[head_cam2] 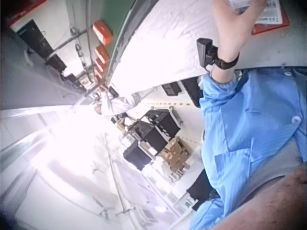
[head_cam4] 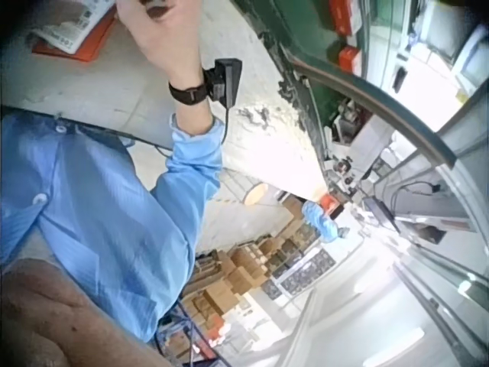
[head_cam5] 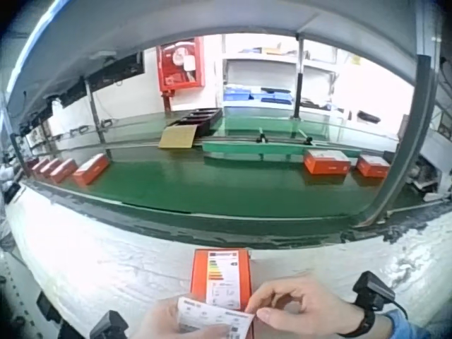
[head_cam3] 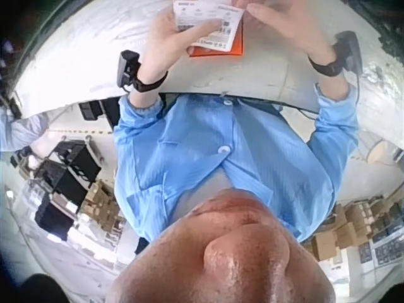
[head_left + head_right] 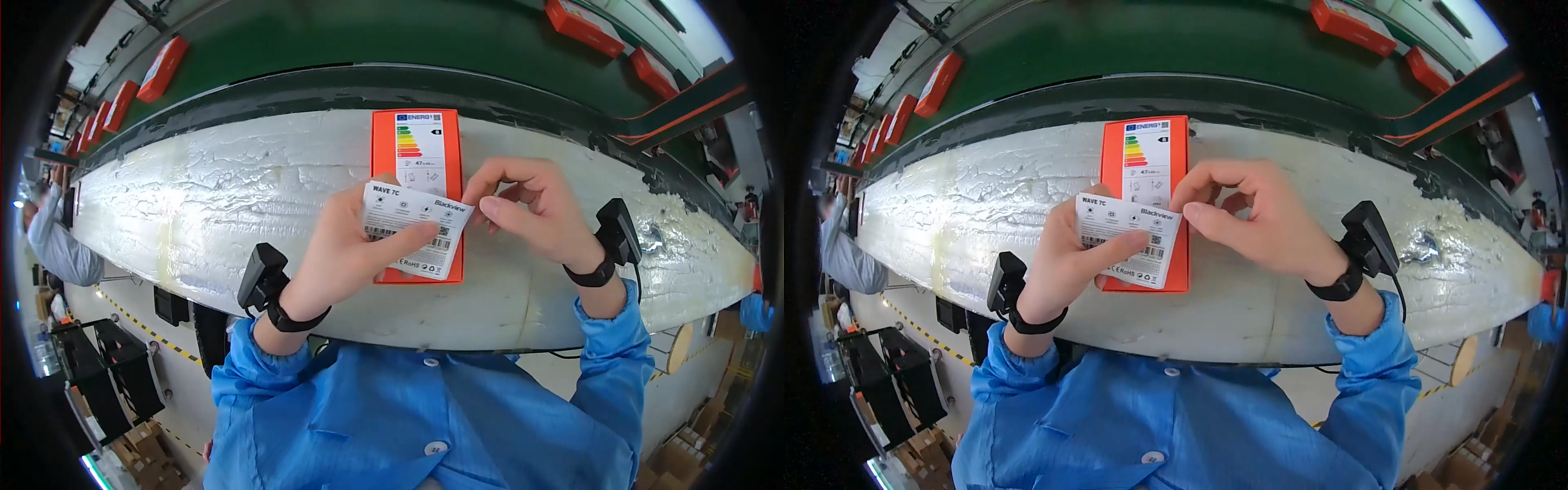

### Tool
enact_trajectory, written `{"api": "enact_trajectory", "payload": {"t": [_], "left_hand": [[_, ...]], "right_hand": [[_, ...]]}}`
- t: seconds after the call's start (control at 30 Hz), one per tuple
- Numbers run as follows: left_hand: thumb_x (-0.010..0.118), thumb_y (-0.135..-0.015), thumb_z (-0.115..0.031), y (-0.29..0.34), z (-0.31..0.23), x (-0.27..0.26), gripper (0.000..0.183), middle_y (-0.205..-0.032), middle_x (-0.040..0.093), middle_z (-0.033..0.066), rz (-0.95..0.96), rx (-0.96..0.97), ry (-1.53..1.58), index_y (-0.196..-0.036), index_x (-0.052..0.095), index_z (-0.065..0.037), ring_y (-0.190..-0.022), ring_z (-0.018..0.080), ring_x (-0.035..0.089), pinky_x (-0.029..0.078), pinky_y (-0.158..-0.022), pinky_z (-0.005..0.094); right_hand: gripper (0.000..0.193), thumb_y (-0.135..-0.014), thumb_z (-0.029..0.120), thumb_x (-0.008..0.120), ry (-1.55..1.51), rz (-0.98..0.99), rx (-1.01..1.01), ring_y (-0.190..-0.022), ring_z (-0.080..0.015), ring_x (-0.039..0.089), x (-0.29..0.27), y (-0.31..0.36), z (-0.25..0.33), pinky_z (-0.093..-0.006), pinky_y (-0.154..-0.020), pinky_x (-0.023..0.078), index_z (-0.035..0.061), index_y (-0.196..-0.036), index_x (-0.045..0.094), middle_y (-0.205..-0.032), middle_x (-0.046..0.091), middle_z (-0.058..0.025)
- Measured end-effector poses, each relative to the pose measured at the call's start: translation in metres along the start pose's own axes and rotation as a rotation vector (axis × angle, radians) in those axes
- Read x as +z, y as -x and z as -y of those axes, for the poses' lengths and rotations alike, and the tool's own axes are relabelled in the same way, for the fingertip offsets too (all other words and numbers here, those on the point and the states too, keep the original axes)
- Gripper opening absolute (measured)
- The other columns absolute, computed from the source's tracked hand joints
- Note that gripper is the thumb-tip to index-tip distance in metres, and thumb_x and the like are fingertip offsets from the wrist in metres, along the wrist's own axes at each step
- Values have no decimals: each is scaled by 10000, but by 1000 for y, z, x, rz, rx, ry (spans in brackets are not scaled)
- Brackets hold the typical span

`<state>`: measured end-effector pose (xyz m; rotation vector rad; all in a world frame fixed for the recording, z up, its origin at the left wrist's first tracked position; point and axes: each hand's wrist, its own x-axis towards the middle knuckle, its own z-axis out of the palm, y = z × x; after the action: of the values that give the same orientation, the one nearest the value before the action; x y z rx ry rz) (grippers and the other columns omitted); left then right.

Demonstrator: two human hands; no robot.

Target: Applying technical certification and model sticker labels to the bottom of smartphone product boxes on an assembly line conveyor.

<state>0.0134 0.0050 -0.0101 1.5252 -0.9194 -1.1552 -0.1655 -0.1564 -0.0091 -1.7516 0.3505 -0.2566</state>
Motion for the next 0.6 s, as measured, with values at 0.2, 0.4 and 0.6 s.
{"api": "enact_trajectory", "payload": {"t": [0.2, 0.4, 0.6], "left_hand": [[744, -841, -147, 1, -2, 0, 319, -866, 710, 63, 2, 2, 9, -1086, 626, 21, -535, 26, 548, 407, -440, 185], [779, -810, -111, 3, 8, 9, 350, -925, 712, 81, 20, 233, 200, -1089, 619, 25, -733, 84, 651, 522, -651, 211], [747, -848, -109, 14, 5, 11, 290, -982, 715, 105, -67, 160, 404, -1072, 651, 49, -859, 128, 680, 555, -766, 279]], "right_hand": [[131, -903, 98, 592, 2, -4, -16, -800, -84, 600, 0, -1, -4, -226, -649, 512, -2, -969, 645, -911, 626, -28], [146, -931, 99, 599, -400, 206, 13, -785, -79, 616, 18, -3, -15, -229, -661, 511, 15, -1049, 615, -876, 634, -19], [142, -958, 118, 580, -421, 2, 175, -683, -97, 621, 29, 5, -10, -223, -574, 514, 3, -1036, 609, -860, 638, -51]]}}
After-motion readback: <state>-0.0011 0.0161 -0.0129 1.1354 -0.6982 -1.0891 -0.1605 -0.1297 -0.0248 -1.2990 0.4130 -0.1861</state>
